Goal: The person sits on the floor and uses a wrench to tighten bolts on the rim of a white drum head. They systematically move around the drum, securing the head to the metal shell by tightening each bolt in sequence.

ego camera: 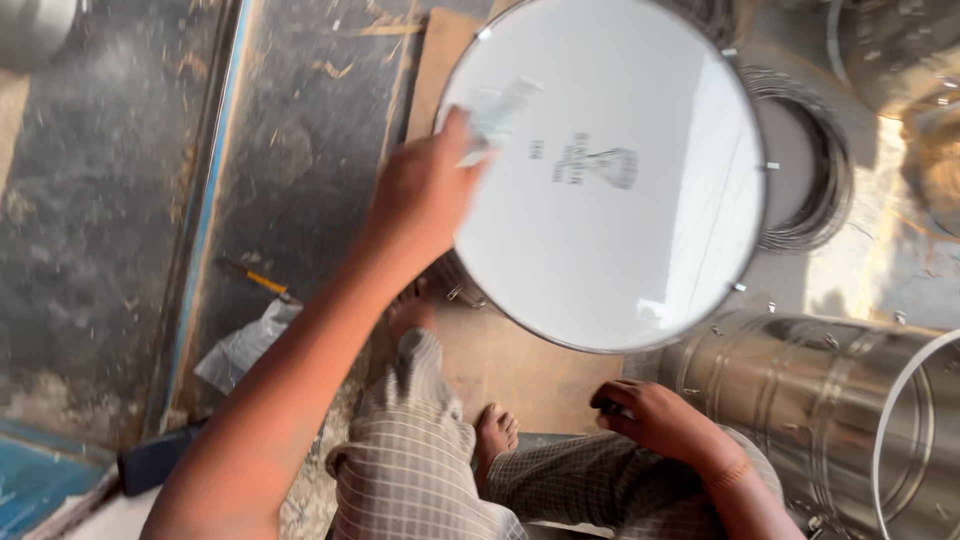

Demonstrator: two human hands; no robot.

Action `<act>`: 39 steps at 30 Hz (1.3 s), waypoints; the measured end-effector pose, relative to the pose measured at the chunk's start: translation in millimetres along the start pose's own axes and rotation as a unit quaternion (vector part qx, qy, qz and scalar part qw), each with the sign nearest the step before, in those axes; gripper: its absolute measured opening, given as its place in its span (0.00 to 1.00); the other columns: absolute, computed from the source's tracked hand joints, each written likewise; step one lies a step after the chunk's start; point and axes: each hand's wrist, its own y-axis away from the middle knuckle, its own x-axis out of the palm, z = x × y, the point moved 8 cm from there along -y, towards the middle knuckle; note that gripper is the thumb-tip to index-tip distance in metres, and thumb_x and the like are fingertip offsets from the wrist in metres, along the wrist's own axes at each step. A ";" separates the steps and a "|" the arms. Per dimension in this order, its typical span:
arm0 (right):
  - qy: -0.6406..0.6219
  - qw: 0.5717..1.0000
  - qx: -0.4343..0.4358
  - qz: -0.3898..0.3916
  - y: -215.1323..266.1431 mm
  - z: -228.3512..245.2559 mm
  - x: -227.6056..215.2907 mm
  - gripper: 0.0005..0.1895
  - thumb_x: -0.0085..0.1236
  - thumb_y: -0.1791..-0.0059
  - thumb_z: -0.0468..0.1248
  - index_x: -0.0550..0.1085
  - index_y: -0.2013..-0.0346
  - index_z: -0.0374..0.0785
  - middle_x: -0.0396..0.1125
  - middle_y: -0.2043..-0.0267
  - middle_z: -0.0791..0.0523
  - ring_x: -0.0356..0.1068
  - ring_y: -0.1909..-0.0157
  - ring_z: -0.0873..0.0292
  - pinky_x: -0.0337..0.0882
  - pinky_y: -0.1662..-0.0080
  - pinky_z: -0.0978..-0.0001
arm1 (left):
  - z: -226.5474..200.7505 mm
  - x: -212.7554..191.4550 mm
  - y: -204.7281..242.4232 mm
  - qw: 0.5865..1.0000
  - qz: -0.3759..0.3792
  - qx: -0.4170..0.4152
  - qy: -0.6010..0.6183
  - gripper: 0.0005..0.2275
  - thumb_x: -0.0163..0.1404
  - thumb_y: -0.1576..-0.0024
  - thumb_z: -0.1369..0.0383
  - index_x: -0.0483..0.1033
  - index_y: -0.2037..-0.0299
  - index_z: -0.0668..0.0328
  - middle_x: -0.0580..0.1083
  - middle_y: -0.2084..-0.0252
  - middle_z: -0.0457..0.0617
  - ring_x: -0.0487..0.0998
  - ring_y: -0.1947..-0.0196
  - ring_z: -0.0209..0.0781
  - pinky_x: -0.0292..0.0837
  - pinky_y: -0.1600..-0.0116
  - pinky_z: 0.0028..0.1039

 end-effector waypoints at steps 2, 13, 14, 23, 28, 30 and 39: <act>-0.010 0.999 -0.047 -0.012 8.4 6.6 0.7 0.14 0.59 0.52 0.45 0.76 0.57 0.39 0.76 0.57 0.52 0.75 0.58 0.47 0.74 0.54 0.57 | -56.7 58.6 -36.4 0.990 0.088 0.066 -0.083 0.14 0.51 0.37 0.64 0.67 0.50 0.68 0.78 0.69 0.60 0.79 0.66 0.61 0.74 0.63 0.48; -0.007 0.995 -0.089 -0.041 31.4 -12.9 15.2 0.14 0.61 0.51 0.46 0.77 0.59 0.38 0.75 0.60 0.51 0.74 0.57 0.49 0.72 0.53 0.57 | -108.1 174.3 -66.2 0.919 0.100 0.112 -0.365 0.19 0.53 0.43 0.52 0.71 0.51 0.57 0.68 0.50 0.50 0.69 0.49 0.50 0.69 0.53 0.49; 0.000 0.995 -0.095 -0.044 30.8 -12.1 13.4 0.14 0.60 0.51 0.46 0.77 0.59 0.38 0.75 0.61 0.51 0.74 0.57 0.49 0.72 0.53 0.57 | -112.4 166.8 -67.6 0.917 0.096 0.109 -0.373 0.19 0.53 0.43 0.50 0.72 0.52 0.56 0.67 0.49 0.48 0.68 0.47 0.50 0.68 0.51 0.50; 0.011 0.994 -0.094 -0.057 24.2 -12.8 27.4 0.14 0.62 0.52 0.47 0.77 0.59 0.42 0.76 0.60 0.54 0.75 0.55 0.51 0.73 0.52 0.58 | -96.4 156.9 -93.4 0.918 0.230 0.036 -0.321 0.24 0.54 0.41 0.49 0.71 0.48 0.63 0.79 0.54 0.59 0.82 0.52 0.60 0.78 0.52 0.50; 0.040 0.995 -0.063 -0.059 15.1 -28.9 38.4 0.14 0.62 0.53 0.47 0.78 0.59 0.42 0.76 0.60 0.55 0.74 0.54 0.51 0.72 0.52 0.58 | -89.4 153.2 -95.1 0.901 0.268 0.024 -0.339 0.25 0.60 0.47 0.51 0.73 0.51 0.65 0.78 0.54 0.60 0.80 0.50 0.58 0.78 0.51 0.47; 0.055 0.993 -0.074 -0.068 15.9 -26.8 36.4 0.14 0.61 0.52 0.47 0.78 0.59 0.42 0.76 0.60 0.55 0.74 0.54 0.51 0.73 0.52 0.58 | -86.0 148.4 -96.1 0.922 0.242 0.035 -0.301 0.20 0.58 0.44 0.56 0.74 0.51 0.66 0.76 0.51 0.63 0.79 0.49 0.60 0.76 0.48 0.46; -0.142 0.887 -0.050 -0.437 91.9 22.0 -111.2 0.10 0.57 0.48 0.39 0.77 0.54 0.41 0.76 0.58 0.56 0.77 0.65 0.58 0.78 0.58 0.68 | -171.3 87.3 12.1 0.970 0.169 0.097 -0.146 0.09 0.52 0.42 0.69 0.83 0.54 0.55 0.75 0.54 0.55 0.77 0.51 0.53 0.71 0.46 0.42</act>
